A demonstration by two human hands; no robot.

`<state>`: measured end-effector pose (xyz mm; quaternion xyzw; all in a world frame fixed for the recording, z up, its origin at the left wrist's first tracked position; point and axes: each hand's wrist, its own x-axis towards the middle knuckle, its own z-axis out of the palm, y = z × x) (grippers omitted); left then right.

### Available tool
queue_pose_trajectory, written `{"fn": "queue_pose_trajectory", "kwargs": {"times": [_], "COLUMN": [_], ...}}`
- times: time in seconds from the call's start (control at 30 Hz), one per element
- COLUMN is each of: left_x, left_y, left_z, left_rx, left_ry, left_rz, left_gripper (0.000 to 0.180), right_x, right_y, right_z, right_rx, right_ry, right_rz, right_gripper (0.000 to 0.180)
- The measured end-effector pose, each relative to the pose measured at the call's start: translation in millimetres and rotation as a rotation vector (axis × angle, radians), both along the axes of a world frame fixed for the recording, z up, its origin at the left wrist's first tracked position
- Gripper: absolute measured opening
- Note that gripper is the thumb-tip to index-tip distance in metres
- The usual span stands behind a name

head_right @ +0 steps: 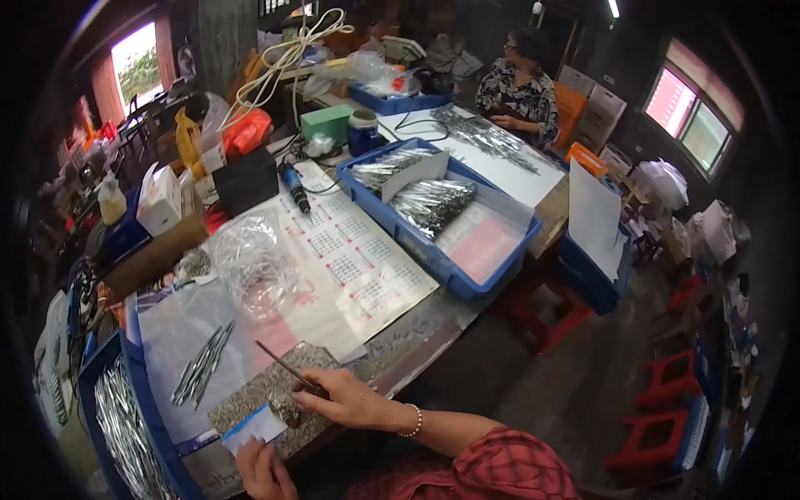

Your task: Assembling or inspecting small metal hardware components using a probe tool at a workbench.

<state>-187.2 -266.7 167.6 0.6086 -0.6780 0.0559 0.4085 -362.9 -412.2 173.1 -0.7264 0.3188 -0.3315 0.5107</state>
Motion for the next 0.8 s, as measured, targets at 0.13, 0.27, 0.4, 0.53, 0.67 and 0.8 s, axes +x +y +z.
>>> {"fn": "queue_pose_trajectory", "kwargs": {"times": [0.13,0.27,0.4,0.53,0.67,0.8], "left_x": [-18.2,-34.8,-16.3,-5.9,-1.4,-1.3], "left_y": [17.3,22.6,40.0,23.9,18.4,16.4], "left_z": [-7.1,-47.6,-114.6,-151.1,-156.8,-159.8], "left_rx": [-0.062,0.208,1.034,1.242,1.208,1.168], "left_ry": [0.17,0.171,0.003,-0.042,-0.04,-0.031], "left_rz": [-0.437,-0.5,-0.195,-0.113,-0.048,0.014], "left_gripper": [0.016,0.018,0.027,0.031,0.032,0.033], "right_x": [-11.1,-12.4,-13.6,-8.9,-6.2,-5.6], "right_y": [3.4,2.9,5.5,-0.1,4.7,5.4], "right_z": [-12.7,-20.8,-16.5,-32.2,-21.3,-22.7], "right_rx": [0.357,0.445,0.303,0.14,0.198,0.227], "right_ry": [-0.148,-0.293,-0.243,-0.188,-0.17,-0.198], "right_rz": [0.053,0.086,0.064,0.073,0.043,0.04], "right_gripper": [0.014,0.017,0.022,0.019,0.019,0.019]}}
